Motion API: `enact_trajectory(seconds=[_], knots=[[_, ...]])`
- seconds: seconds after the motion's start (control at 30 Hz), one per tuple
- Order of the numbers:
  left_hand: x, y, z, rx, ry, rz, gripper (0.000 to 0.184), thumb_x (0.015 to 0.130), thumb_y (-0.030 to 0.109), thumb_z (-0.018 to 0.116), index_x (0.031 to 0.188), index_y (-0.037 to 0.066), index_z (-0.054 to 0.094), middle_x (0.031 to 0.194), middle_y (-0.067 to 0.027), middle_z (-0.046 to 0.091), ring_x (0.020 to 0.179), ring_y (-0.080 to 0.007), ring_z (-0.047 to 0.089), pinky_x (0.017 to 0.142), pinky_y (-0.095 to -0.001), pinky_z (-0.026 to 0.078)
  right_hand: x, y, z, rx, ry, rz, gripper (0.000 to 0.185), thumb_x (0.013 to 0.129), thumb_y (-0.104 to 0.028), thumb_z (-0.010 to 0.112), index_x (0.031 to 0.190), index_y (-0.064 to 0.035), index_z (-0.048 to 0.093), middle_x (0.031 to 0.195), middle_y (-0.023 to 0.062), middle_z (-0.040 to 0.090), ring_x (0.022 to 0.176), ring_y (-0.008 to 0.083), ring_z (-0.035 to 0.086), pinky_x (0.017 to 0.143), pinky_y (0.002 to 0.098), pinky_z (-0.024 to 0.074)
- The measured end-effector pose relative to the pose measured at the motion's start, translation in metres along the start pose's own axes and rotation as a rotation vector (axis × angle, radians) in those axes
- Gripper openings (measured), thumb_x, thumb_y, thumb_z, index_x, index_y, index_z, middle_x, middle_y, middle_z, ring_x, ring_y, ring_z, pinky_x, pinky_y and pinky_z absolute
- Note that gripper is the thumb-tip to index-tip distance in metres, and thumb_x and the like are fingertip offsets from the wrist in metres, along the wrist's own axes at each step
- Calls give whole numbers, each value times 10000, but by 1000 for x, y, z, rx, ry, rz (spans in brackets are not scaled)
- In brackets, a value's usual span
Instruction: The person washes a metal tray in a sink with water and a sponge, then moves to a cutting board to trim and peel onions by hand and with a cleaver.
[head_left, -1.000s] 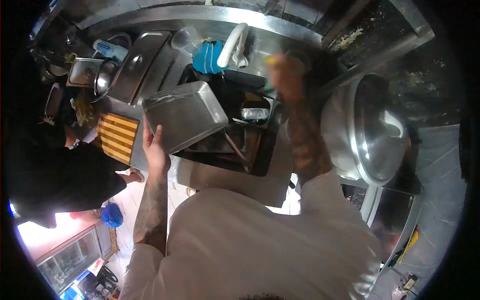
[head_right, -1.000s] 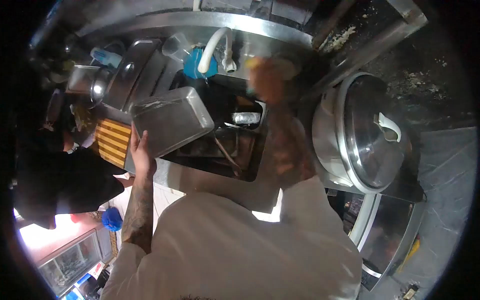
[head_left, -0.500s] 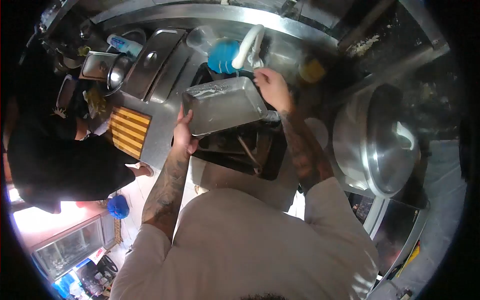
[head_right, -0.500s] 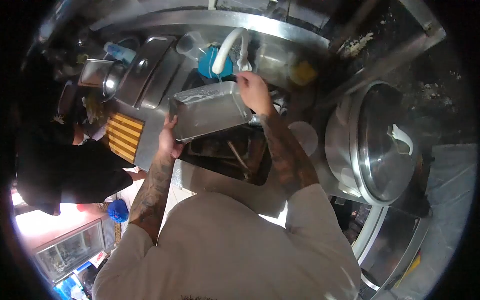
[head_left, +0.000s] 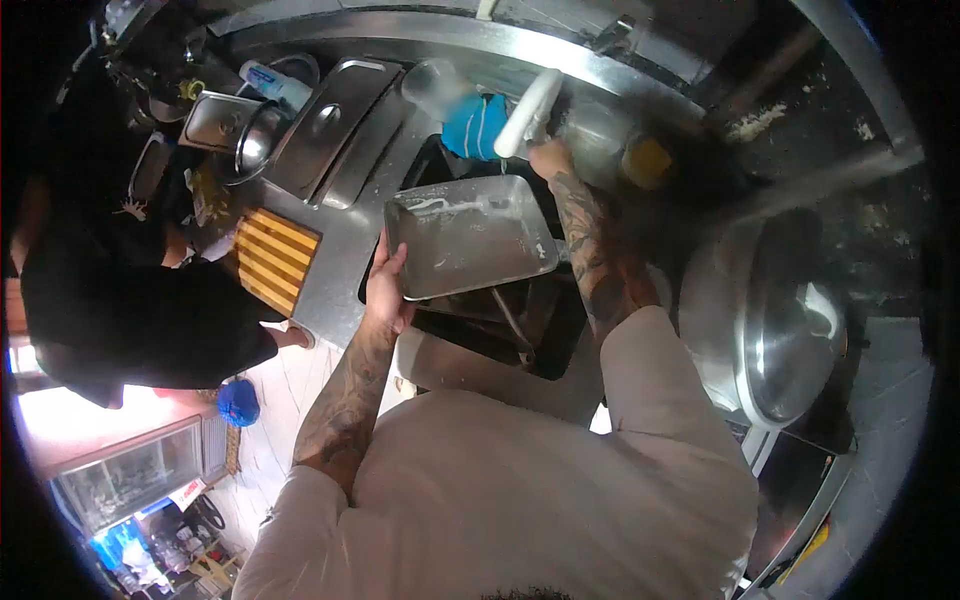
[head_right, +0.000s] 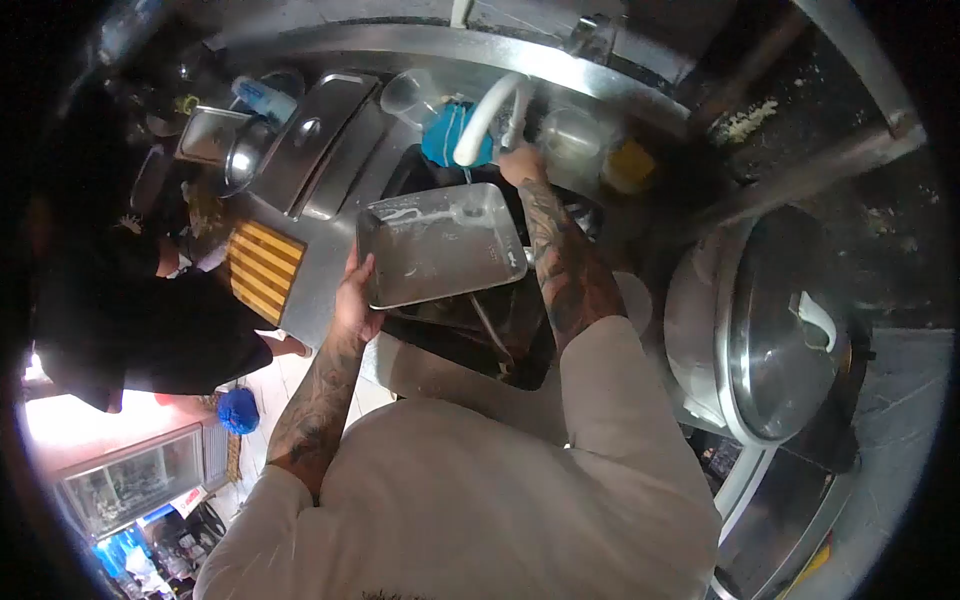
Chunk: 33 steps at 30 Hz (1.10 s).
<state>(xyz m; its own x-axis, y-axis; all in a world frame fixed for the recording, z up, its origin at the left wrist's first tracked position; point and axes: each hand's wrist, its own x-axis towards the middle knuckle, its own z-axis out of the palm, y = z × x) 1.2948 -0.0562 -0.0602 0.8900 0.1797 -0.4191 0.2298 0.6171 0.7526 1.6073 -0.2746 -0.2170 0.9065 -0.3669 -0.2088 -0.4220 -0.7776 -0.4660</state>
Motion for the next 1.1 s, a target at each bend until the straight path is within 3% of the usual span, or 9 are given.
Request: enact_trajectory(seconds=[0.23,0.5,0.63,0.77,0.83,0.9,0.93,1.03,1.1], knots=[[-6,0,-22,-103,9,-28,562,1053,151,421,1582,175,234,1506,-97,432,1318,-259,492,1055,-414,464,-20,24,-20,1571,-775,326,267,940,-146,658,1178,-59,576,1107,119,602,1031,277,597,859,417,555],[4,-10,-21,-95,26,-18,567,1053,168,429,1583,175,227,1514,-98,422,1335,-267,475,1082,-422,434,-37,19,-26,1138,-451,190,509,899,-272,737,1259,17,524,1168,158,593,1020,323,640,826,470,591],[8,-7,-24,-96,63,-50,565,1058,226,426,1586,212,227,1513,-69,422,1335,-271,475,1060,-432,451,-89,6,-71,124,473,-744,408,877,-261,718,1131,49,641,999,147,674,859,314,688,731,396,542],[16,-29,-30,-130,-28,-224,520,1061,281,422,1560,304,278,1425,-21,504,1221,-243,574,876,-450,548,-130,-22,-95,346,-342,-743,352,921,-304,649,1115,-11,654,914,200,669,862,381,677,751,472,548],[28,-37,-24,-163,-131,-255,497,1061,304,425,1545,317,309,1394,-2,533,1189,-237,593,854,-443,551,-125,-31,-95,878,-993,-60,237,942,-249,633,975,-20,688,898,109,681,825,280,692,681,392,549],[35,-39,-16,-176,-170,-261,481,1059,321,429,1531,309,337,1378,-6,547,1200,-255,586,865,-486,543,-114,-28,-91,989,-1457,-349,226,955,-276,621,851,-88,691,822,86,683,815,248,693,660,362,542],[36,-38,-11,-157,-163,-302,474,1053,339,434,1518,300,353,1397,-14,532,1231,-265,568,916,-518,517,-118,-34,-92,175,-1075,-633,315,965,-318,579,818,-59,683,747,86,666,797,245,688,668,360,534],[41,-36,-5,-149,-180,-360,465,1047,357,435,1503,291,371,1424,-25,510,1267,-285,545,976,-558,481,-119,-48,-109,-136,-549,-1050,369,971,-344,527,855,-27,675,752,123,660,787,271,675,688,393,525],[44,-38,-3,-164,-192,-374,463,1047,358,431,1501,290,374,1432,-28,504,1273,-295,539,984,-567,472,-116,-54,-128,-172,-705,-933,393,993,-346,501,983,-8,702,955,211,709,926,398,678,823,495,513]])
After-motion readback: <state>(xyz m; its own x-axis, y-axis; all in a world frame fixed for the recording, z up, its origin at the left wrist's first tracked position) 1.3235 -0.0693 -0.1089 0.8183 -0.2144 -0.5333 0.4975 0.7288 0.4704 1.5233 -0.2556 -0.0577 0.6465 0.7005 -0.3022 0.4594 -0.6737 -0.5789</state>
